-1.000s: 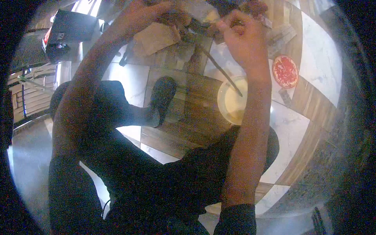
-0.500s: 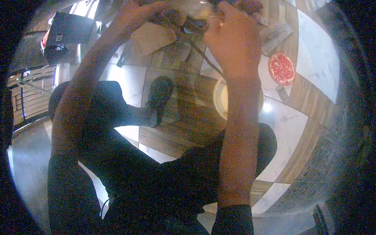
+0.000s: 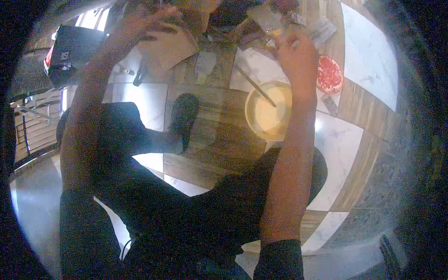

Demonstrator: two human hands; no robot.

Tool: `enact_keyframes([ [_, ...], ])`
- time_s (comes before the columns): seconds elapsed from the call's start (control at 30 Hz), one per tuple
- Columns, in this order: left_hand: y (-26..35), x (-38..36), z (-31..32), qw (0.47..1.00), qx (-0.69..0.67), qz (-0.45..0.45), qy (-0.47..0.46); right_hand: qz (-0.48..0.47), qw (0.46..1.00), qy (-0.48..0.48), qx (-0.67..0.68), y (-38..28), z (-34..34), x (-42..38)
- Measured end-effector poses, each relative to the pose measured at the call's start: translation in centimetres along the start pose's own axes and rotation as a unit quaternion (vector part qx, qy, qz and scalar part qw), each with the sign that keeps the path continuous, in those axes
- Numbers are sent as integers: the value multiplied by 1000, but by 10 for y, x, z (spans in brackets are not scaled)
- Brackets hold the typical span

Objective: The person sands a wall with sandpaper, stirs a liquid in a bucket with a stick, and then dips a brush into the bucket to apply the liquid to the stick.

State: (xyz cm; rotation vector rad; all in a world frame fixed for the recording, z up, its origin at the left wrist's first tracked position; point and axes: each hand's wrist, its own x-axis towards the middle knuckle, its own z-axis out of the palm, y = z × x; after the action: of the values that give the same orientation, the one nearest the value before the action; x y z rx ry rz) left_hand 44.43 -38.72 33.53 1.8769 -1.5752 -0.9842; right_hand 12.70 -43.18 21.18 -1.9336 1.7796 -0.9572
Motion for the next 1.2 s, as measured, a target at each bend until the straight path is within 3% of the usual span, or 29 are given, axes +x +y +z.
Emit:
enact_keyframes([
  [0.1,-17,-3,-10,995,67,67,-23,-30,999,-12,0,8,-2,-2],
  [0.13,-34,7,-17,956,266,114,-45,-29,999,-12,0,12,-1,-2],
  [0.17,-50,19,-18,874,455,157,-65,-23,1000,-17,13,17,2,-2],
  [0.27,-112,41,21,856,494,148,-18,11,998,-38,52,37,18,-1],
  [0.33,-122,42,48,885,363,287,-55,37,995,-54,79,41,31,-3],
  [0.43,-102,41,76,934,224,242,-140,60,980,-106,157,37,44,-11],
  [0.5,-113,56,101,988,-36,99,-114,-10,974,-124,189,27,46,-14],
  [0.53,-101,59,108,987,-30,107,-112,-14,975,-115,192,26,49,-14],
  [0.6,-88,52,121,959,-244,110,-92,79,950,-208,219,22,49,-17],
  [0.67,-89,59,128,953,-247,151,-87,113,941,-209,242,21,50,-18],
  [0.73,-77,62,133,944,-254,191,-88,20,954,-193,227,23,49,-16],
  [0.77,-75,63,130,953,-238,167,-82,98,930,-215,281,25,50,-19],
  [0.93,-64,60,130,962,-216,151,-70,104,946,-230,202,19,35,-21],
  [1.03,-60,62,135,954,-250,113,-120,59,957,-220,178,36,39,-22],
  [1.1,-68,71,138,979,-118,120,-112,40,969,-195,147,41,41,-23],
  [1.2,-96,84,149,979,-84,165,-87,4,989,-97,110,28,35,-29],
])
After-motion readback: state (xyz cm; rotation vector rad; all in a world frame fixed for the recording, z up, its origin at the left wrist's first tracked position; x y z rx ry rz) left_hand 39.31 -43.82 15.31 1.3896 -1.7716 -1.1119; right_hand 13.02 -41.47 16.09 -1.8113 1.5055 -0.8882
